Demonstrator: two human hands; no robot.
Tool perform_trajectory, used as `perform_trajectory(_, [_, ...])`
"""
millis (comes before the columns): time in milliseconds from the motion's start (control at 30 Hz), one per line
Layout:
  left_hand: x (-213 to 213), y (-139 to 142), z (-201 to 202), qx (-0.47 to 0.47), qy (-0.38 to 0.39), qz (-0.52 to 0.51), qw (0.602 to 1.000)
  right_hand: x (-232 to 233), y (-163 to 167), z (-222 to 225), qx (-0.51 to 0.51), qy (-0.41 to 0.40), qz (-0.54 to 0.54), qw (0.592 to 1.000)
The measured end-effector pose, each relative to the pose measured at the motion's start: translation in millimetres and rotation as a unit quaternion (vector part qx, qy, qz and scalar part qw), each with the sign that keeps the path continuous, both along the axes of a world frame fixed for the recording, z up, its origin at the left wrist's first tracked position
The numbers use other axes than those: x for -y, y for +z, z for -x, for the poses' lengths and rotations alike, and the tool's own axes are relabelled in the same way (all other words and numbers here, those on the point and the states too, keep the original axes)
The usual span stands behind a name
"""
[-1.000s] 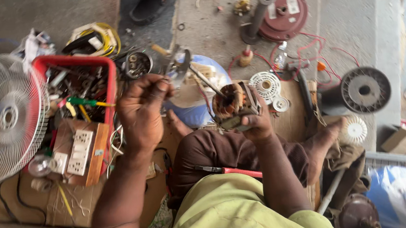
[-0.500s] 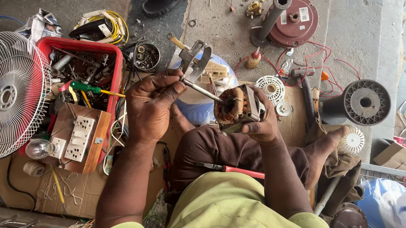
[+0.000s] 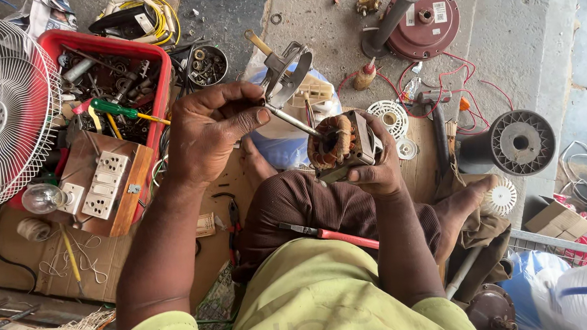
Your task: The person sits on the ground and repairs an electric fan motor. They use a screwdriver to unscrew and open the motor housing, remove the rotor and other internal parts, handle small screws and components, and work on the motor body by hand.
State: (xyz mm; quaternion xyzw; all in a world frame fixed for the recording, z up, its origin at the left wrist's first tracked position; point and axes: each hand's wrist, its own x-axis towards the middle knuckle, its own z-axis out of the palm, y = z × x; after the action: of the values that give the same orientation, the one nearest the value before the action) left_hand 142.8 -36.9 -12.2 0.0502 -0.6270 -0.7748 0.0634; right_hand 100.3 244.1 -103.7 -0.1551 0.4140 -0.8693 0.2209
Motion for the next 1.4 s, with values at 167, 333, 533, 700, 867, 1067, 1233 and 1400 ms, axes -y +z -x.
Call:
perform_trajectory(167, [3, 0, 2, 0.017, -0.025, -0.034, 0.999, -1, -1, 0, 0.012, 0.011, 0.001, 1.0])
perform_trajectory(333, [9, -3, 3, 0.024, -0.059, -0.049, 0.997, -4, -2, 1, -0.013, -0.005, -0.002, 1.0])
perform_trajectory(533, [8, -19, 7, 0.063, -0.073, -0.153, 0.983, -4, 2, 2, -0.007, 0.004, 0.002, 1.0])
perform_trajectory(700, [-10, -34, 1, 0.065, -0.095, -0.081, 0.99, -1, 8, 3, -0.02, 0.02, -0.011, 1.0])
perform_trajectory(867, [-54, -43, 0, 0.064, -0.128, -0.103, 0.984, 3, 7, 3, -0.045, 0.023, -0.028, 0.998])
perform_trajectory(1067, [-36, -57, -26, 0.132, -0.082, -0.118, 0.981, 2, -3, 4, -0.014, 0.015, 0.01, 1.0])
perform_trajectory(1233, [14, -97, -29, 0.174, 0.151, -0.013, 0.973, 1, -18, 6, 0.054, 0.039, 0.154, 0.986])
perform_trajectory(1400, [52, -133, 6, 0.239, 0.283, -0.081, 0.925, 5, -35, 8, 0.145, -0.055, 0.184, 0.971])
